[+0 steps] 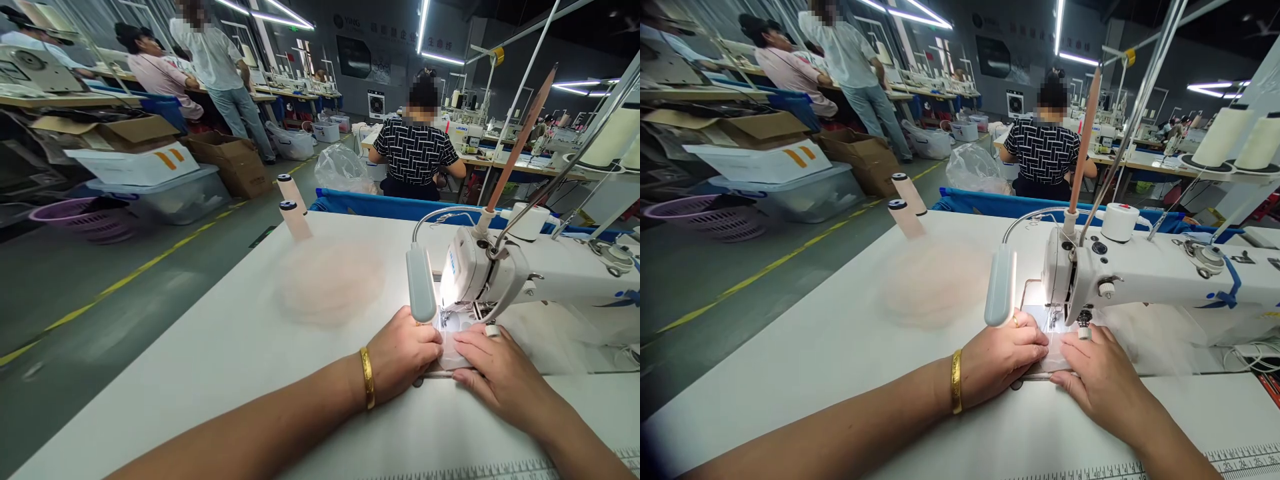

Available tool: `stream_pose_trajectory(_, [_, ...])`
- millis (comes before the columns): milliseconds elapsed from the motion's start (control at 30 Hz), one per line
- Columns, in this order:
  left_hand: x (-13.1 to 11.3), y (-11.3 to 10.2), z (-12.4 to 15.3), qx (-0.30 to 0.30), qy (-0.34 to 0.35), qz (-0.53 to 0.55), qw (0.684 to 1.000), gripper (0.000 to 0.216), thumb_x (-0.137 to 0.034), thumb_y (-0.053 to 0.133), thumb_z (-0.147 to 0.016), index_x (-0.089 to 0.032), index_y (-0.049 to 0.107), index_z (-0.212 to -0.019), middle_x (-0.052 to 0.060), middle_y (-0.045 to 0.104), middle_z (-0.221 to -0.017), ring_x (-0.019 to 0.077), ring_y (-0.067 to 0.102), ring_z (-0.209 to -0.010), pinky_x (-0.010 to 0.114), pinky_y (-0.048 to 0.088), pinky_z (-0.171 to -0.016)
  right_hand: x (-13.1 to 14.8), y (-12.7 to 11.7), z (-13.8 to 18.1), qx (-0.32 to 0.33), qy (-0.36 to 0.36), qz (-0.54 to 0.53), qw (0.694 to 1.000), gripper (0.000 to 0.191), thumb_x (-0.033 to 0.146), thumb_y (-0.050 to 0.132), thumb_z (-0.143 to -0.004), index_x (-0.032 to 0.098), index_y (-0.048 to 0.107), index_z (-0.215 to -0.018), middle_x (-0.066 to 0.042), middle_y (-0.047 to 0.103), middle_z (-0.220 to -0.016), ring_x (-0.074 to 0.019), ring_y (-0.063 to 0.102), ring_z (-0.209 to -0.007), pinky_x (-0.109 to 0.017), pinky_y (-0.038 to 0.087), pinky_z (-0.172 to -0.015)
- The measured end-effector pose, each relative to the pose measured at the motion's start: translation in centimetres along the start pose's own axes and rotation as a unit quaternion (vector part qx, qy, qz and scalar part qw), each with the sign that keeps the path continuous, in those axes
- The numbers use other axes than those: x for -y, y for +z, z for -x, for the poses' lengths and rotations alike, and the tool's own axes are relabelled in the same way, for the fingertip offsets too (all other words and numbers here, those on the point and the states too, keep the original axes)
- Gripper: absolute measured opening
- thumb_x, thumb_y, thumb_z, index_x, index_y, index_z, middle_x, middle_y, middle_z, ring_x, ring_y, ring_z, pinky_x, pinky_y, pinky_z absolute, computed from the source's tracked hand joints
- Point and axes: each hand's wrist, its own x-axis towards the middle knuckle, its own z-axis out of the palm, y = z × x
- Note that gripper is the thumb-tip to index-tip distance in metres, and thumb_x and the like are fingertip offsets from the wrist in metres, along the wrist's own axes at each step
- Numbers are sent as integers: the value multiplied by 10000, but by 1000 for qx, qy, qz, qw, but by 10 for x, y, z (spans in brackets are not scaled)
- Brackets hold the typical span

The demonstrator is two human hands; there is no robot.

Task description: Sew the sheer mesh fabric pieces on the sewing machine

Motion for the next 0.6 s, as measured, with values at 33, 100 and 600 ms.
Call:
stream_pose_trajectory(33, [-1, 0, 1, 1, 1, 3, 1000, 155, -98, 580, -937, -190, 678, -859, 41, 776, -1013, 197, 672, -903, 370, 490, -874, 0, 1, 0, -4, -2, -3, 1000, 171, 342, 574, -1059, 217, 684, -1098, -97, 719, -1181, -322, 603, -1074, -469, 481, -929])
stream_pose_trajectory(100, [-1, -1, 1, 2, 3, 7, 1000, 162, -96, 572, -939, -191, 675, -857, 35, 778, -1006, 196, 669, -901, 377, 486, -890, 1, 2, 0, -9, -5, -7, 1000, 181, 328, 560, -1064, 209, 681, -1126, -100, 725, -1146, -324, 609, -1066, -473, 481, -925])
stream_pose_trajectory(600, [11, 1, -9, 2, -18, -39, 999, 235, -135, 525, -998, -201, 722, -890, 54, 738, -895, 208, 646, -889, 379, 481, -880, -7, 10, -8, -7, 23, 60, 998, 240, 309, 521, -1058, 201, 672, -1211, -111, 723, -1250, -341, 637, -1096, -490, 528, -914])
